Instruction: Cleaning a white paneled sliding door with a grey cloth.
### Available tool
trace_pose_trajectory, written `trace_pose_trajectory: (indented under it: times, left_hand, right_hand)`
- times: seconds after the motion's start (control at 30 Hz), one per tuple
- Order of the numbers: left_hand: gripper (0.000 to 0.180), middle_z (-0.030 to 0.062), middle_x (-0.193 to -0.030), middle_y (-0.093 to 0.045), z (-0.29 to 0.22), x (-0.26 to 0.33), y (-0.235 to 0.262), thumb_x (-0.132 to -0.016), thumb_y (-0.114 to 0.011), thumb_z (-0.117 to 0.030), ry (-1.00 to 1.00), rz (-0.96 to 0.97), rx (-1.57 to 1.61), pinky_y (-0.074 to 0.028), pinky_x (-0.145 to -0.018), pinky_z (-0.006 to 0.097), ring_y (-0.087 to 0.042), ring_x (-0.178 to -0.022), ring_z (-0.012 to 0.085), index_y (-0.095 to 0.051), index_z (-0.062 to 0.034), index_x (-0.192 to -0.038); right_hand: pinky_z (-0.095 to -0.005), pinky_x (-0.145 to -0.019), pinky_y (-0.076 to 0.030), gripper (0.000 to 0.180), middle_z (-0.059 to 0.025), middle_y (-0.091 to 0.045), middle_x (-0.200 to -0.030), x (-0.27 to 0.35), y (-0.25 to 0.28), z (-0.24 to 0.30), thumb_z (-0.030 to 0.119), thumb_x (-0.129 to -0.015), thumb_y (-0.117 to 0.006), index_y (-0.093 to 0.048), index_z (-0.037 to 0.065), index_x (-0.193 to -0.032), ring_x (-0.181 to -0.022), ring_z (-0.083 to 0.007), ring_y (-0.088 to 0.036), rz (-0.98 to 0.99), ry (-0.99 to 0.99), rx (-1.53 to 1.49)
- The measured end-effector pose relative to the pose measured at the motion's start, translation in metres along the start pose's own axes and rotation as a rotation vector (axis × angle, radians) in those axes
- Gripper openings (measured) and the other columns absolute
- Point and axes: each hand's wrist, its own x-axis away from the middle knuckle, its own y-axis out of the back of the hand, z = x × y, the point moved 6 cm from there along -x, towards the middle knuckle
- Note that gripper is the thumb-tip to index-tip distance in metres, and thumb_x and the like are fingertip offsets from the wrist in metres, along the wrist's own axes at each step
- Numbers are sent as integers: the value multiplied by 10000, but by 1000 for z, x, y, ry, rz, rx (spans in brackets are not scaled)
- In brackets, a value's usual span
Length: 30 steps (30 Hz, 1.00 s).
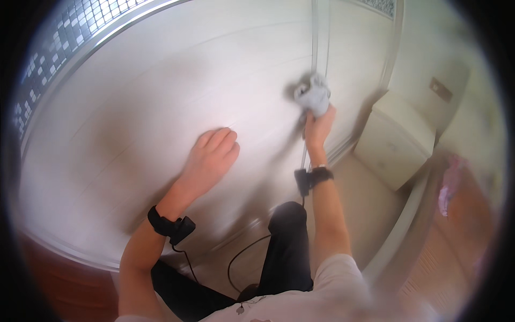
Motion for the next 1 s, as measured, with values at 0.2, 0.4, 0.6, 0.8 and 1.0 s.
trace_pose_trajectory:
  times: [0.2, 0.4, 0.6, 0.8, 1.0]
  left_hand:
    - [223, 126, -1096, -562, 3, 5, -3, -724, -602, -41, -24, -36, 24, -435, -953, 388, -523, -1118, 274, -584, 8, -941]
    - [227, 137, -1112, -563, 3, 8, 6, -709, -617, -35, -2, -22, 52, -450, -946, 399, -512, -1141, 288, -588, 19, -927]
    - [241, 149, -1117, -563, 5, 1, 18, -701, -622, -25, 43, 15, 68, -452, -942, 410, -505, -1150, 299, -586, 30, -933]
    - [238, 160, -1129, -560, 1, -6, 16, -710, -619, -25, 83, 112, 126, -447, -950, 418, -504, -1153, 312, -583, 36, -938]
    - [222, 152, -1133, -560, 1, 3, 12, -722, -612, -30, 30, 66, 95, -448, -959, 415, -505, -1163, 302, -585, 28, -935]
  right_hand:
    - [-431, -944, -397, 438, -219, -535, -1129, -22, 2, 5, 57, -777, -663, -505, -36, -1175, -1088, -396, -503, -20, -50, -18]
    - [-435, -908, -421, 487, -237, -551, -1101, -162, -2, 110, 127, -762, -683, -492, -63, -1167, -1046, -412, -526, -142, 228, 102]
    - [-406, -892, -443, 490, -240, -580, -1093, -125, -2, 86, 209, -805, -711, -492, -40, -1166, -1013, -374, -580, -204, 172, 45]
    - [-427, -908, -413, 432, -205, -499, -1106, 32, 2, -34, 109, -804, -689, -482, -30, -1157, -1056, -381, -508, -32, -88, 89]
    - [-438, -927, -406, 427, -229, -527, -1098, 61, 10, -55, 117, -816, -682, -482, -40, -1159, -1064, -395, -522, 75, -232, 46]
